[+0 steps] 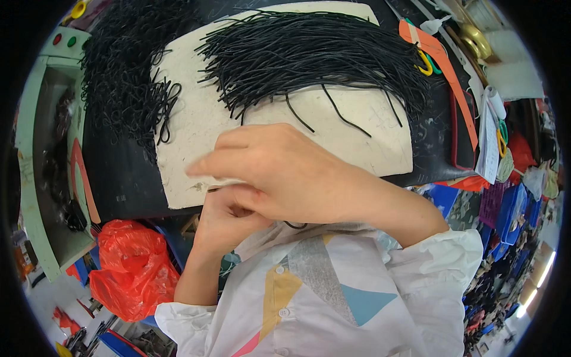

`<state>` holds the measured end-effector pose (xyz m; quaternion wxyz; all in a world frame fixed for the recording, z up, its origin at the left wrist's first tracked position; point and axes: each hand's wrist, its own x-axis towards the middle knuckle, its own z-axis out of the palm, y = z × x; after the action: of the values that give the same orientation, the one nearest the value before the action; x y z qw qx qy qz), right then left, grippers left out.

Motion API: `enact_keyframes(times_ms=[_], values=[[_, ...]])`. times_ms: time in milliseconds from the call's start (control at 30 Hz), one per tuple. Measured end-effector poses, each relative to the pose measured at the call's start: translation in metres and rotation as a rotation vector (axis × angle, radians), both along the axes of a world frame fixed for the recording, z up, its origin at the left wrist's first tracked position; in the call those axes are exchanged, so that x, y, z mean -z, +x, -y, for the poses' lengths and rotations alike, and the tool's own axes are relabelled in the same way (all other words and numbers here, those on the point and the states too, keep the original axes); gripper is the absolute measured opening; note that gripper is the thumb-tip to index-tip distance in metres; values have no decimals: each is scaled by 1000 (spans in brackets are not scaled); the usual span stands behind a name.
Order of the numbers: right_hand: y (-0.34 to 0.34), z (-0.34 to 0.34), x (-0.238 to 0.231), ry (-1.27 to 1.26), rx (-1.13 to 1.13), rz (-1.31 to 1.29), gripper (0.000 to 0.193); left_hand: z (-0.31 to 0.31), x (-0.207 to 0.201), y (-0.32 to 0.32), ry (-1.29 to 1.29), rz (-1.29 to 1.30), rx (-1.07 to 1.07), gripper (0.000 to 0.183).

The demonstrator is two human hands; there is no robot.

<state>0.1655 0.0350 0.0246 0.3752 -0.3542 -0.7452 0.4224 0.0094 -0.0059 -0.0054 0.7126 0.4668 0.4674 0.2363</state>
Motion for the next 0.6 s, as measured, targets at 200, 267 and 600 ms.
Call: enact_keyframes(times_ms=[200, 267, 600], values=[[16, -9, 1, -462, 300, -312, 8, 0, -3, -9, -142, 396, -313, 10], [17, 1, 14, -421, 408, -273, 8, -3, -3, -6, -141, 637, -546, 11], [11, 24, 21, 197, 319, 94, 20, -10, 9, 1, 173, 264, -309, 9]])
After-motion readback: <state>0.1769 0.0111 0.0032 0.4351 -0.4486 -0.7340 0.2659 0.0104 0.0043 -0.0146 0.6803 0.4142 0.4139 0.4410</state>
